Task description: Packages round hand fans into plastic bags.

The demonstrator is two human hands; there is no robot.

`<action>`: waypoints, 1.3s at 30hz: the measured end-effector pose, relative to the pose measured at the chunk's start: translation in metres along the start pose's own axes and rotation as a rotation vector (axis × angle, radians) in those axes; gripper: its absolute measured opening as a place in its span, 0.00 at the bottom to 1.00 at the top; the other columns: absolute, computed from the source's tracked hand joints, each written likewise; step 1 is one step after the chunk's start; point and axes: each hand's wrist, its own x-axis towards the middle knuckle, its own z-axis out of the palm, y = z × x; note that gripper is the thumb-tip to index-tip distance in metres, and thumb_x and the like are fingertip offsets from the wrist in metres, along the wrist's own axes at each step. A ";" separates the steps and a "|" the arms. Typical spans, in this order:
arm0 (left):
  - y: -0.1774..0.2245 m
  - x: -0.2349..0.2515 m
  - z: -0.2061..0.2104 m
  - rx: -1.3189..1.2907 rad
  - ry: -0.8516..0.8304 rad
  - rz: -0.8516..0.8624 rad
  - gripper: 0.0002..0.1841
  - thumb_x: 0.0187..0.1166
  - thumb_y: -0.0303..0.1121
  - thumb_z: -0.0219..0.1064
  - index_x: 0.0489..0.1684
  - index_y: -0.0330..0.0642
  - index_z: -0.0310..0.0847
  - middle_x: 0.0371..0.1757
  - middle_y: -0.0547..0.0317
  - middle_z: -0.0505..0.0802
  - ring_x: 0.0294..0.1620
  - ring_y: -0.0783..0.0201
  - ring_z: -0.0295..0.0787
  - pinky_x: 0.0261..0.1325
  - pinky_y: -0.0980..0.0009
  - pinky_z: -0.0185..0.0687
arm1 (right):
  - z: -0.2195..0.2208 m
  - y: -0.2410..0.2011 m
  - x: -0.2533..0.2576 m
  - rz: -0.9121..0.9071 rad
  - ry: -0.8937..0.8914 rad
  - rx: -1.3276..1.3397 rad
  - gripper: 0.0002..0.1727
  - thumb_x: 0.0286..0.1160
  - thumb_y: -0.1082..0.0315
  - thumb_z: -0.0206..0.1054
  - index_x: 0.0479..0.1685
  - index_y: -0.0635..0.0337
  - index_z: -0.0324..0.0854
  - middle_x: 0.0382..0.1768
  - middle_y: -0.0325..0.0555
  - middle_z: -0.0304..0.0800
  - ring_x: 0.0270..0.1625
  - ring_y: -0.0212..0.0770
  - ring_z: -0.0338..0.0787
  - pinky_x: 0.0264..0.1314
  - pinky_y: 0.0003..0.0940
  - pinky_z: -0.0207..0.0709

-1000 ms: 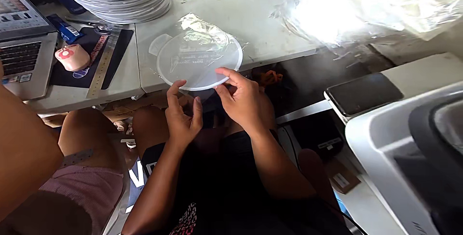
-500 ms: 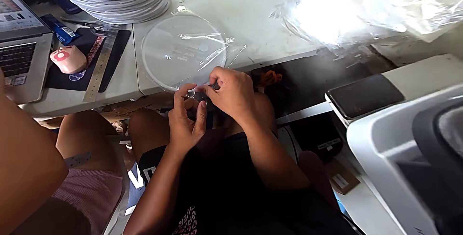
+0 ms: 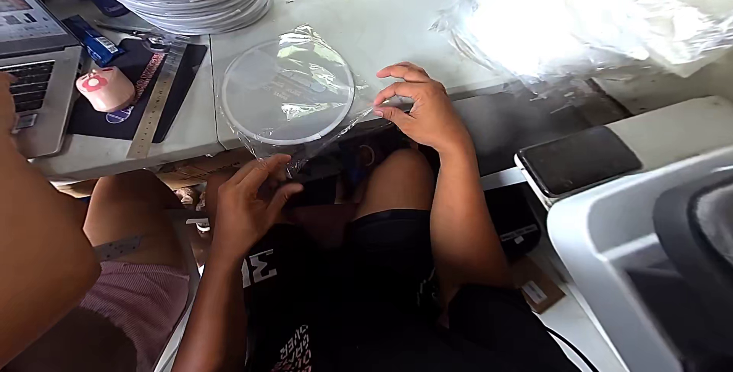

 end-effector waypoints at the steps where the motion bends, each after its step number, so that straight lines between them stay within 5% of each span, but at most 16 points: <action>1: -0.002 -0.002 -0.001 0.033 0.049 0.004 0.14 0.76 0.44 0.77 0.53 0.49 0.93 0.40 0.65 0.93 0.37 0.73 0.89 0.42 0.72 0.88 | 0.000 0.003 0.000 -0.023 0.012 0.081 0.08 0.73 0.59 0.76 0.38 0.53 0.94 0.69 0.46 0.88 0.82 0.44 0.77 0.87 0.44 0.68; 3: -0.003 0.000 -0.004 -0.016 0.166 0.040 0.07 0.74 0.40 0.79 0.42 0.50 0.97 0.34 0.66 0.87 0.32 0.77 0.80 0.34 0.79 0.76 | 0.001 0.008 -0.002 -0.052 0.055 0.254 0.08 0.71 0.64 0.77 0.38 0.59 0.93 0.59 0.47 0.93 0.69 0.39 0.88 0.76 0.37 0.82; 6: -0.004 0.011 -0.007 -0.066 0.296 0.096 0.07 0.71 0.38 0.82 0.40 0.49 0.97 0.43 0.65 0.83 0.41 0.76 0.77 0.44 0.82 0.74 | -0.002 0.010 -0.003 -0.043 0.102 0.359 0.09 0.71 0.65 0.79 0.41 0.62 0.92 0.44 0.44 0.97 0.49 0.35 0.96 0.58 0.34 0.91; 9: -0.007 0.030 -0.012 -0.069 0.293 0.199 0.07 0.74 0.37 0.79 0.38 0.44 0.95 0.63 0.55 0.88 0.70 0.63 0.81 0.74 0.67 0.78 | -0.003 0.010 -0.005 -0.044 0.141 0.374 0.08 0.71 0.66 0.78 0.39 0.62 0.90 0.38 0.41 0.95 0.43 0.30 0.93 0.53 0.29 0.88; 12: -0.008 0.051 -0.019 -0.037 0.256 0.341 0.09 0.77 0.38 0.76 0.36 0.42 0.94 0.69 0.47 0.90 0.83 0.46 0.75 0.89 0.46 0.64 | -0.005 0.012 -0.007 -0.071 0.200 0.419 0.07 0.71 0.68 0.78 0.40 0.64 0.90 0.39 0.41 0.95 0.44 0.30 0.93 0.54 0.29 0.88; 14: -0.006 0.061 -0.022 -0.013 0.211 0.379 0.09 0.80 0.36 0.73 0.38 0.40 0.94 0.58 0.51 0.96 0.71 0.52 0.88 0.85 0.44 0.69 | -0.006 0.014 -0.009 -0.081 0.233 0.459 0.07 0.72 0.69 0.77 0.41 0.64 0.90 0.46 0.46 0.96 0.51 0.36 0.94 0.59 0.35 0.88; 16: -0.008 0.068 -0.021 -0.001 0.168 0.345 0.08 0.81 0.32 0.72 0.40 0.37 0.94 0.45 0.55 0.98 0.52 0.64 0.97 0.71 0.59 0.87 | -0.008 0.016 -0.012 -0.066 0.274 0.453 0.05 0.73 0.70 0.76 0.41 0.62 0.90 0.48 0.46 0.96 0.52 0.37 0.94 0.58 0.35 0.88; 18: -0.012 0.071 -0.015 -0.004 0.120 0.261 0.08 0.82 0.32 0.71 0.45 0.37 0.93 0.42 0.57 0.97 0.43 0.72 0.95 0.53 0.74 0.89 | -0.009 0.018 -0.015 -0.046 0.314 0.427 0.05 0.72 0.71 0.76 0.41 0.62 0.90 0.46 0.45 0.97 0.51 0.37 0.94 0.57 0.35 0.88; 22: -0.018 0.073 0.001 -0.081 0.094 -0.001 0.08 0.82 0.33 0.71 0.51 0.42 0.91 0.37 0.65 0.97 0.32 0.78 0.92 0.37 0.81 0.88 | -0.005 0.020 -0.016 0.020 0.327 0.320 0.07 0.73 0.69 0.76 0.41 0.64 0.89 0.38 0.42 0.95 0.42 0.31 0.93 0.51 0.29 0.89; 28: -0.017 0.088 0.008 -0.044 0.195 -0.193 0.09 0.83 0.39 0.71 0.47 0.45 0.91 0.31 0.68 0.95 0.26 0.78 0.89 0.31 0.80 0.86 | -0.001 0.017 -0.011 0.088 0.233 0.198 0.12 0.81 0.60 0.67 0.38 0.59 0.88 0.32 0.39 0.93 0.38 0.30 0.91 0.46 0.31 0.86; 31: -0.021 0.092 0.004 0.032 0.204 -0.206 0.09 0.85 0.40 0.68 0.46 0.45 0.89 0.33 0.68 0.94 0.33 0.80 0.89 0.38 0.81 0.84 | 0.003 0.017 -0.009 0.123 0.262 0.128 0.16 0.82 0.54 0.68 0.34 0.58 0.87 0.29 0.39 0.89 0.34 0.30 0.88 0.42 0.31 0.83; 36: -0.022 0.087 0.003 0.063 0.179 -0.195 0.10 0.87 0.42 0.66 0.49 0.46 0.87 0.34 0.67 0.93 0.33 0.78 0.89 0.39 0.79 0.86 | -0.002 0.015 -0.009 0.080 0.111 0.034 0.34 0.74 0.36 0.68 0.64 0.56 0.86 0.43 0.38 0.90 0.45 0.37 0.83 0.56 0.44 0.75; 39: -0.023 0.083 0.002 0.070 0.155 -0.179 0.11 0.88 0.42 0.64 0.51 0.47 0.85 0.36 0.66 0.92 0.34 0.76 0.89 0.40 0.76 0.86 | -0.001 0.014 -0.006 0.136 0.089 0.003 0.27 0.70 0.39 0.74 0.54 0.52 0.91 0.40 0.38 0.89 0.45 0.39 0.84 0.57 0.48 0.75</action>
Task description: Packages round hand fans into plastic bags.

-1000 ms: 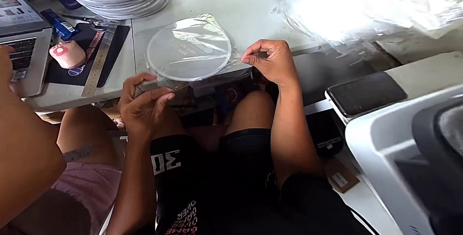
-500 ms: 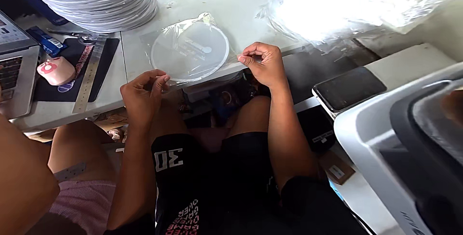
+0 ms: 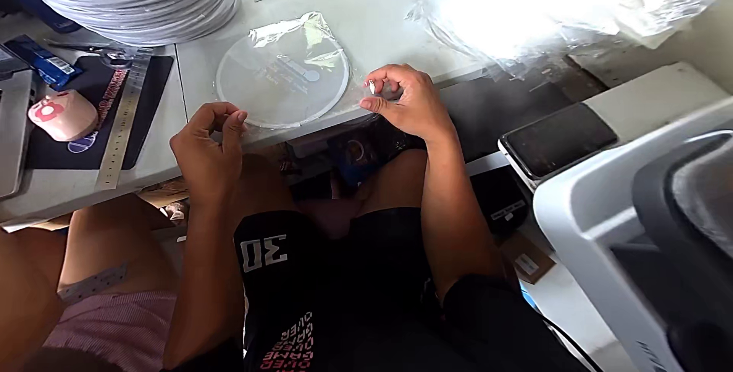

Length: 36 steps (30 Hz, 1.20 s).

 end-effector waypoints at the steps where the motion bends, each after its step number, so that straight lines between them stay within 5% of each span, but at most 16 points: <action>1: -0.001 0.001 0.000 -0.004 -0.003 0.003 0.11 0.88 0.42 0.64 0.52 0.47 0.85 0.37 0.66 0.92 0.35 0.76 0.89 0.42 0.76 0.87 | 0.001 0.001 0.001 0.003 0.017 0.025 0.22 0.70 0.43 0.75 0.47 0.52 0.91 0.41 0.39 0.90 0.46 0.38 0.84 0.54 0.45 0.75; 3: -0.002 0.001 0.000 -0.011 -0.003 0.005 0.11 0.88 0.42 0.64 0.52 0.45 0.85 0.39 0.65 0.93 0.38 0.76 0.91 0.45 0.75 0.88 | 0.001 0.004 0.003 -0.025 0.076 0.116 0.15 0.72 0.51 0.76 0.37 0.54 0.91 0.45 0.42 0.92 0.52 0.36 0.88 0.54 0.36 0.81; 7: -0.001 0.004 0.001 -0.009 -0.005 0.016 0.13 0.89 0.41 0.63 0.53 0.40 0.85 0.41 0.59 0.93 0.42 0.75 0.91 0.51 0.72 0.88 | -0.001 0.007 0.008 -0.143 0.198 0.328 0.09 0.74 0.63 0.75 0.35 0.61 0.88 0.58 0.51 0.91 0.67 0.43 0.88 0.70 0.41 0.83; 11: 0.004 0.009 0.004 0.004 0.000 -0.015 0.13 0.88 0.41 0.64 0.52 0.40 0.84 0.40 0.60 0.93 0.39 0.76 0.89 0.48 0.74 0.86 | -0.001 0.007 0.013 -0.161 0.217 0.447 0.05 0.78 0.72 0.70 0.38 0.66 0.84 0.41 0.49 0.94 0.48 0.40 0.94 0.60 0.41 0.88; 16: 0.007 0.012 0.006 0.024 0.039 -0.043 0.12 0.84 0.41 0.69 0.48 0.40 0.89 0.38 0.62 0.93 0.37 0.78 0.89 0.45 0.76 0.85 | 0.002 0.002 0.013 0.002 0.194 0.340 0.06 0.79 0.69 0.69 0.37 0.63 0.83 0.28 0.42 0.91 0.33 0.34 0.92 0.41 0.33 0.87; 26: 0.011 0.022 0.007 0.158 0.051 -0.202 0.15 0.75 0.44 0.78 0.45 0.43 0.90 0.34 0.62 0.94 0.31 0.77 0.87 0.38 0.73 0.83 | 0.014 -0.012 0.016 0.220 0.243 0.058 0.06 0.72 0.65 0.71 0.30 0.54 0.84 0.22 0.35 0.85 0.26 0.33 0.84 0.29 0.37 0.77; 31: 0.016 0.023 0.006 0.221 0.020 -0.231 0.15 0.76 0.44 0.77 0.45 0.41 0.88 0.35 0.58 0.93 0.29 0.71 0.86 0.38 0.66 0.83 | 0.021 -0.016 0.017 0.248 0.275 -0.013 0.06 0.69 0.64 0.71 0.28 0.53 0.83 0.22 0.35 0.86 0.28 0.34 0.86 0.35 0.42 0.78; 36: 0.021 0.024 0.005 0.341 -0.028 -0.209 0.16 0.80 0.45 0.73 0.44 0.39 0.88 0.41 0.47 0.91 0.37 0.49 0.87 0.43 0.44 0.81 | 0.027 -0.025 0.019 0.321 0.256 -0.164 0.05 0.65 0.61 0.70 0.30 0.52 0.84 0.23 0.36 0.86 0.33 0.40 0.88 0.44 0.51 0.78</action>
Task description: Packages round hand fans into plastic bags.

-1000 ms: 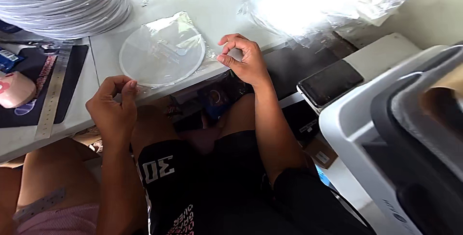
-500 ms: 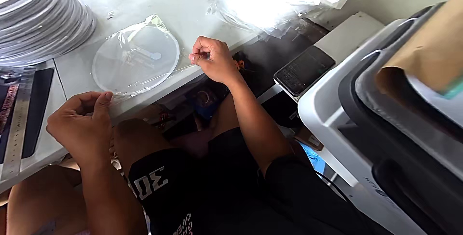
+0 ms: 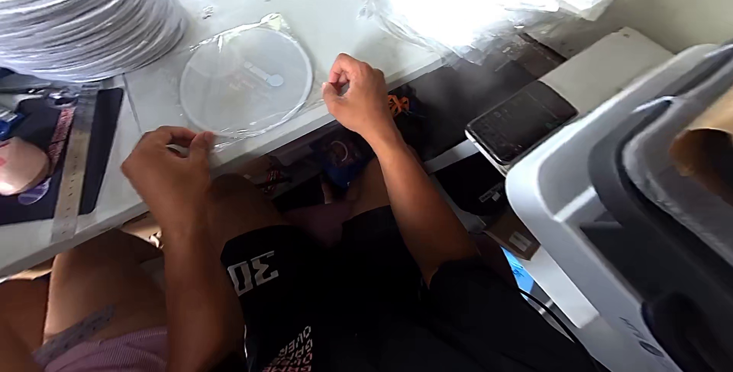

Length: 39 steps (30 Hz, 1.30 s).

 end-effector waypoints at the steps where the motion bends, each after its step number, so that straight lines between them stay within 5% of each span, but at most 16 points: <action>1: -0.002 0.001 0.000 0.019 0.002 -0.004 0.17 0.79 0.47 0.73 0.43 0.40 0.88 0.42 0.46 0.92 0.42 0.43 0.86 0.49 0.35 0.75 | 0.001 -0.004 0.000 0.015 0.001 -0.043 0.05 0.64 0.61 0.70 0.31 0.52 0.84 0.24 0.37 0.86 0.34 0.42 0.88 0.46 0.52 0.77; 3: -0.004 0.003 0.000 0.021 -0.007 -0.036 0.18 0.77 0.49 0.74 0.43 0.41 0.89 0.44 0.46 0.93 0.54 0.36 0.84 0.61 0.26 0.64 | 0.003 -0.008 -0.001 0.046 0.002 -0.130 0.07 0.64 0.61 0.69 0.37 0.52 0.85 0.28 0.41 0.86 0.40 0.47 0.87 0.55 0.56 0.73; 9: -0.010 0.017 -0.014 0.018 -0.130 -0.112 0.26 0.76 0.42 0.76 0.68 0.39 0.75 0.44 0.45 0.92 0.45 0.40 0.87 0.54 0.27 0.70 | 0.004 -0.004 -0.001 0.079 0.038 -0.229 0.19 0.64 0.62 0.67 0.57 0.51 0.82 0.42 0.45 0.86 0.51 0.50 0.85 0.58 0.54 0.71; 13: 0.025 0.006 -0.024 0.092 -0.005 0.110 0.22 0.82 0.28 0.62 0.74 0.35 0.75 0.71 0.33 0.82 0.70 0.31 0.79 0.70 0.30 0.68 | 0.005 -0.009 -0.001 0.082 0.028 -0.259 0.19 0.67 0.62 0.66 0.60 0.49 0.82 0.44 0.44 0.88 0.54 0.50 0.85 0.60 0.56 0.70; 15: 0.052 -0.010 -0.011 0.041 -0.052 0.378 0.22 0.88 0.32 0.55 0.78 0.37 0.74 0.81 0.38 0.77 0.83 0.39 0.70 0.84 0.39 0.62 | 0.005 -0.009 -0.001 0.084 0.025 -0.263 0.20 0.67 0.62 0.66 0.60 0.49 0.82 0.44 0.44 0.88 0.54 0.50 0.86 0.61 0.57 0.70; 18: 0.060 -0.021 0.030 0.110 -0.247 0.647 0.32 0.91 0.53 0.46 0.91 0.48 0.63 0.94 0.54 0.63 0.95 0.50 0.53 0.92 0.43 0.51 | 0.005 -0.009 -0.003 0.086 0.013 -0.261 0.20 0.66 0.62 0.66 0.60 0.50 0.82 0.43 0.43 0.89 0.54 0.50 0.86 0.61 0.57 0.70; 20: 0.036 -0.024 0.045 0.242 -0.293 0.571 0.38 0.88 0.61 0.50 0.92 0.47 0.60 0.94 0.54 0.64 0.94 0.51 0.57 0.91 0.43 0.53 | 0.003 -0.007 -0.003 0.076 0.015 -0.242 0.18 0.68 0.64 0.65 0.58 0.51 0.83 0.41 0.42 0.90 0.53 0.49 0.87 0.60 0.57 0.70; 23: 0.003 -0.031 0.033 0.358 -0.233 0.373 0.42 0.82 0.59 0.62 0.92 0.43 0.57 0.93 0.52 0.64 0.94 0.52 0.57 0.91 0.39 0.49 | -0.004 0.000 -0.002 0.047 0.009 -0.213 0.13 0.76 0.64 0.62 0.54 0.54 0.86 0.41 0.46 0.92 0.54 0.51 0.88 0.61 0.59 0.73; 26: -0.020 -0.046 0.016 0.321 -0.135 0.276 0.48 0.79 0.59 0.64 0.95 0.40 0.50 0.96 0.47 0.57 0.97 0.48 0.45 0.91 0.30 0.35 | -0.015 -0.007 -0.011 -0.040 -0.003 -0.222 0.23 0.84 0.52 0.62 0.70 0.55 0.81 0.64 0.52 0.87 0.68 0.56 0.83 0.70 0.59 0.72; 28: -0.029 -0.056 0.014 0.208 0.010 0.319 0.47 0.79 0.58 0.63 0.96 0.46 0.47 0.97 0.48 0.52 0.98 0.47 0.38 0.89 0.25 0.29 | -0.018 -0.031 -0.023 -0.258 -0.122 -0.233 0.42 0.77 0.38 0.65 0.87 0.53 0.67 0.87 0.52 0.67 0.87 0.57 0.68 0.86 0.63 0.61; 29: -0.032 -0.063 0.016 0.115 0.113 0.364 0.42 0.80 0.55 0.65 0.93 0.48 0.55 0.96 0.47 0.56 0.97 0.46 0.43 0.89 0.27 0.32 | -0.010 -0.043 -0.028 -0.382 -0.197 -0.233 0.52 0.67 0.32 0.70 0.91 0.49 0.62 0.91 0.51 0.59 0.91 0.58 0.60 0.89 0.65 0.54; 31: -0.037 -0.080 0.024 -0.092 0.317 0.441 0.28 0.78 0.45 0.69 0.76 0.45 0.77 0.84 0.42 0.76 0.87 0.43 0.67 0.87 0.36 0.57 | 0.016 -0.060 -0.037 -0.554 -0.365 -0.244 0.61 0.47 0.33 0.84 0.92 0.37 0.61 0.94 0.46 0.54 0.94 0.58 0.53 0.92 0.67 0.47; 33: -0.039 -0.097 0.032 -0.263 0.397 0.498 0.17 0.76 0.38 0.71 0.59 0.41 0.87 0.64 0.43 0.89 0.69 0.47 0.84 0.72 0.50 0.80 | 0.033 -0.068 -0.044 -0.643 -0.447 -0.261 0.47 0.56 0.54 0.87 0.85 0.34 0.73 0.86 0.44 0.70 0.89 0.56 0.65 0.89 0.62 0.57; 34: -0.040 -0.104 0.037 -0.345 0.377 0.527 0.14 0.76 0.36 0.70 0.55 0.41 0.88 0.59 0.46 0.91 0.65 0.51 0.86 0.69 0.53 0.83 | 0.033 -0.070 -0.044 -0.686 -0.408 -0.251 0.33 0.66 0.62 0.81 0.77 0.36 0.81 0.78 0.42 0.80 0.82 0.53 0.75 0.83 0.57 0.67; 36: -0.045 -0.117 0.052 -0.476 0.307 0.563 0.11 0.76 0.33 0.67 0.52 0.44 0.88 0.56 0.51 0.92 0.62 0.56 0.88 0.67 0.58 0.85 | 0.014 -0.078 -0.038 -0.719 -0.266 -0.156 0.15 0.77 0.68 0.69 0.59 0.43 0.92 0.59 0.39 0.94 0.64 0.45 0.90 0.66 0.46 0.83; 39: -0.063 -0.137 0.081 -0.521 0.167 0.461 0.13 0.77 0.32 0.65 0.55 0.43 0.87 0.56 0.54 0.93 0.60 0.59 0.89 0.65 0.59 0.86 | -0.035 -0.083 -0.011 -0.520 0.013 0.084 0.12 0.84 0.66 0.64 0.53 0.57 0.93 0.47 0.41 0.98 0.48 0.33 0.96 0.53 0.36 0.92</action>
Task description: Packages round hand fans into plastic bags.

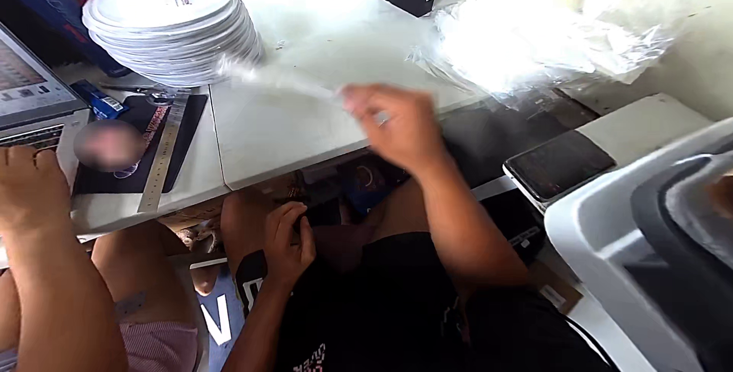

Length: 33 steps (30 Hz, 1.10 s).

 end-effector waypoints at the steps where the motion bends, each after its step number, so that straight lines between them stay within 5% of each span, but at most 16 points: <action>1: -0.007 -0.011 0.005 0.016 -0.055 -0.063 0.14 0.77 0.33 0.64 0.56 0.41 0.87 0.55 0.53 0.93 0.58 0.60 0.90 0.63 0.59 0.86 | -0.013 0.015 0.013 0.114 0.131 0.067 0.13 0.85 0.63 0.65 0.51 0.62 0.91 0.39 0.42 0.97 0.39 0.31 0.95 0.43 0.33 0.91; 3: -0.024 -0.029 0.013 0.069 -0.206 -0.178 0.15 0.79 0.33 0.62 0.58 0.41 0.88 0.53 0.54 0.94 0.53 0.61 0.91 0.58 0.57 0.87 | -0.030 0.058 0.038 0.387 0.223 0.235 0.15 0.87 0.58 0.63 0.52 0.60 0.87 0.36 0.41 0.95 0.33 0.33 0.94 0.35 0.34 0.91; 7: -0.043 -0.032 0.022 0.125 -0.557 -0.359 0.16 0.80 0.36 0.61 0.59 0.44 0.89 0.55 0.54 0.94 0.50 0.58 0.92 0.56 0.54 0.89 | -0.018 0.136 0.060 0.926 0.116 0.729 0.13 0.85 0.58 0.64 0.54 0.57 0.84 0.35 0.39 0.91 0.28 0.31 0.87 0.28 0.27 0.82; 9: -0.043 -0.027 0.027 0.129 -0.649 -0.399 0.16 0.81 0.37 0.62 0.60 0.45 0.89 0.53 0.55 0.94 0.49 0.59 0.93 0.58 0.56 0.89 | 0.000 0.157 0.064 1.013 0.185 0.901 0.16 0.86 0.60 0.64 0.59 0.63 0.79 0.39 0.44 0.91 0.34 0.34 0.90 0.37 0.29 0.86; 11: -0.041 -0.023 0.030 0.151 -0.732 -0.435 0.16 0.82 0.39 0.62 0.61 0.45 0.88 0.54 0.56 0.94 0.50 0.60 0.93 0.60 0.57 0.89 | 0.007 0.158 0.066 1.029 0.118 1.027 0.30 0.92 0.50 0.56 0.76 0.68 0.67 0.57 0.55 0.89 0.52 0.46 0.95 0.57 0.40 0.91; 13: -0.037 -0.020 0.033 0.168 -0.760 -0.436 0.16 0.82 0.39 0.62 0.60 0.46 0.88 0.54 0.57 0.95 0.49 0.62 0.93 0.59 0.58 0.90 | 0.006 0.148 0.066 1.046 -0.061 0.987 0.42 0.91 0.38 0.48 0.80 0.72 0.62 0.67 0.61 0.84 0.61 0.51 0.93 0.63 0.45 0.89; 19: -0.030 -0.022 0.042 0.077 -0.766 -0.383 0.15 0.83 0.39 0.61 0.58 0.47 0.89 0.51 0.60 0.95 0.49 0.65 0.93 0.59 0.58 0.90 | -0.017 0.084 -0.010 0.728 -0.147 0.703 0.21 0.92 0.60 0.54 0.73 0.61 0.79 0.57 0.49 0.94 0.51 0.44 0.95 0.54 0.43 0.91; 22: -0.025 -0.014 0.049 0.025 -0.785 -0.325 0.15 0.84 0.40 0.60 0.58 0.47 0.89 0.49 0.61 0.96 0.47 0.65 0.93 0.58 0.58 0.89 | -0.017 0.074 -0.100 0.634 -0.301 0.985 0.27 0.85 0.46 0.58 0.72 0.55 0.81 0.48 0.47 0.94 0.39 0.40 0.93 0.41 0.38 0.90; 25: -0.016 -0.001 0.062 -0.055 -0.746 -0.237 0.14 0.85 0.39 0.60 0.54 0.46 0.91 0.46 0.60 0.96 0.47 0.64 0.93 0.58 0.57 0.89 | 0.004 0.088 -0.180 0.571 -0.604 1.227 0.32 0.82 0.43 0.63 0.70 0.60 0.83 0.49 0.47 0.96 0.43 0.40 0.94 0.45 0.38 0.90; 28: 0.005 0.027 0.084 -0.239 -0.621 -0.113 0.11 0.83 0.35 0.64 0.49 0.43 0.92 0.47 0.59 0.97 0.49 0.66 0.94 0.60 0.58 0.90 | 0.026 0.094 -0.222 0.697 -0.747 1.219 0.25 0.85 0.55 0.61 0.70 0.63 0.82 0.51 0.48 0.95 0.47 0.41 0.94 0.50 0.39 0.89; 33: 0.098 0.135 0.138 -0.392 -0.518 0.270 0.12 0.81 0.33 0.63 0.49 0.39 0.92 0.47 0.58 0.97 0.48 0.66 0.93 0.57 0.60 0.90 | 0.049 0.090 -0.227 1.061 -0.676 0.956 0.17 0.89 0.65 0.58 0.67 0.67 0.80 0.45 0.44 0.93 0.41 0.33 0.92 0.49 0.33 0.88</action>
